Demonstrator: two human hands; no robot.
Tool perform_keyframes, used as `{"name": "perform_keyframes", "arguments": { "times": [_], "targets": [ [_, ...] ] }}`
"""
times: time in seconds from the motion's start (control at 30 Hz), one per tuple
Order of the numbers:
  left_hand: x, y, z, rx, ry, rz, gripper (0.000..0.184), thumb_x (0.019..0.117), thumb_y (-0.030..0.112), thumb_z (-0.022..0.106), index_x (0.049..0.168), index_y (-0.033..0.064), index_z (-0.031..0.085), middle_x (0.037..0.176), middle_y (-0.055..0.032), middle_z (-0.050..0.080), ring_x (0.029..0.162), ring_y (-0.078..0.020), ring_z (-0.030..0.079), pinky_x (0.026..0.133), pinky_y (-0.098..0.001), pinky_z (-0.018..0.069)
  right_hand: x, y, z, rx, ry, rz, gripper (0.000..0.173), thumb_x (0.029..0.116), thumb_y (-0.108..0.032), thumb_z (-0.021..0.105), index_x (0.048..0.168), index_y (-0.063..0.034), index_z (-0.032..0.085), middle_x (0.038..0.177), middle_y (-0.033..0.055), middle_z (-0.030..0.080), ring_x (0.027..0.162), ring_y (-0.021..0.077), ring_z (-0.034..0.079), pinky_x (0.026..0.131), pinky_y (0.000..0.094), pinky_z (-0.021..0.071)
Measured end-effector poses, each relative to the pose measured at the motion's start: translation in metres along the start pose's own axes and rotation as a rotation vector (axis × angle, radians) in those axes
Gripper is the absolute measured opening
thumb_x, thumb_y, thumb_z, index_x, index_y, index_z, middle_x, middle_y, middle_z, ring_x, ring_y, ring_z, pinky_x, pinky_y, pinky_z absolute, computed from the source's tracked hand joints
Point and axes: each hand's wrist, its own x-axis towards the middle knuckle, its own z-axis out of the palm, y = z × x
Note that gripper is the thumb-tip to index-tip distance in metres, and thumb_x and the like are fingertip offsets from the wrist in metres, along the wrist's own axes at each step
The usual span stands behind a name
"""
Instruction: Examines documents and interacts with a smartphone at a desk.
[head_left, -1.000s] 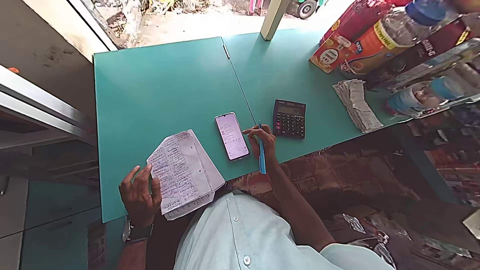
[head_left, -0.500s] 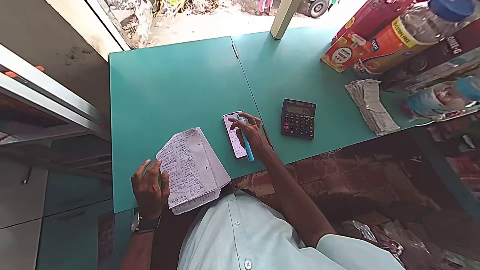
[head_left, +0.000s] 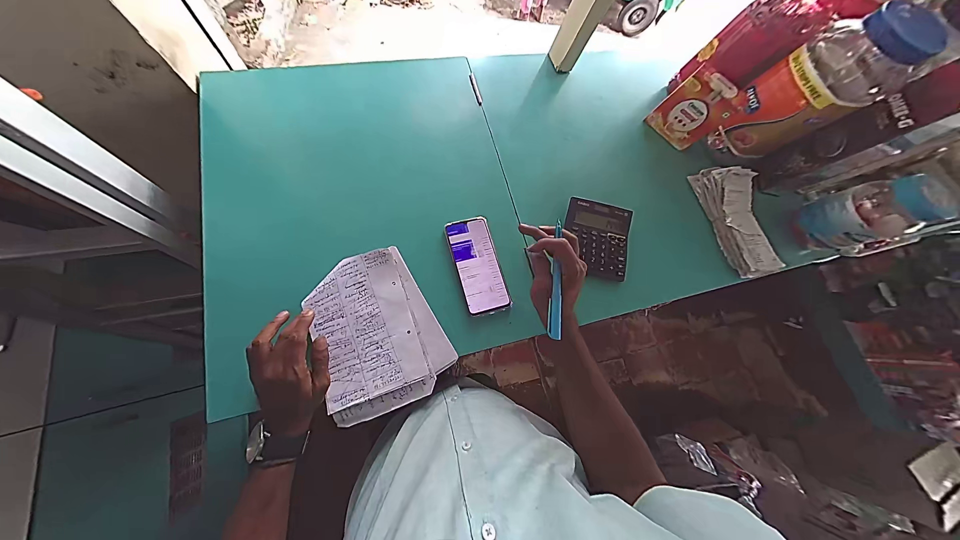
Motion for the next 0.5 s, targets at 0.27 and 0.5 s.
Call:
{"name": "perform_keyframes", "arguments": {
  "times": [0.27, 0.5],
  "targets": [
    [0.0, -0.002, 0.0, -0.002, -0.001, 0.027, 0.049, 0.1066, 0.038, 0.037, 0.132, 0.0052, 0.063, 0.127, -0.0181, 0.068, 0.128, -0.0379, 0.054, 0.109, -0.0454, 0.0387, -0.024, 0.013, 0.005, 0.059, -0.084, 0.005, 0.012, 0.0903, -0.005, 0.058, 0.087, -0.0066, 0.07, 0.104, 0.0055, 0.077, 0.108, 0.021, 0.067, 0.097, 0.0358, 0.0505],
    [-0.001, -0.001, -0.001, 0.002, -0.008, 0.024, 0.05, 0.1066, 0.038, 0.036, 0.132, 0.0049, 0.063, 0.128, -0.0179, 0.067, 0.128, -0.0377, 0.054, 0.109, -0.0454, 0.0381, -0.027, 0.018, 0.005, 0.072, -0.159, -0.088, 0.015, 0.0883, -0.008, 0.06, 0.082, -0.0083, 0.073, 0.088, 0.0025, 0.076, 0.095, 0.0186, 0.065, 0.09, 0.0329, 0.0489]
  ]
}}
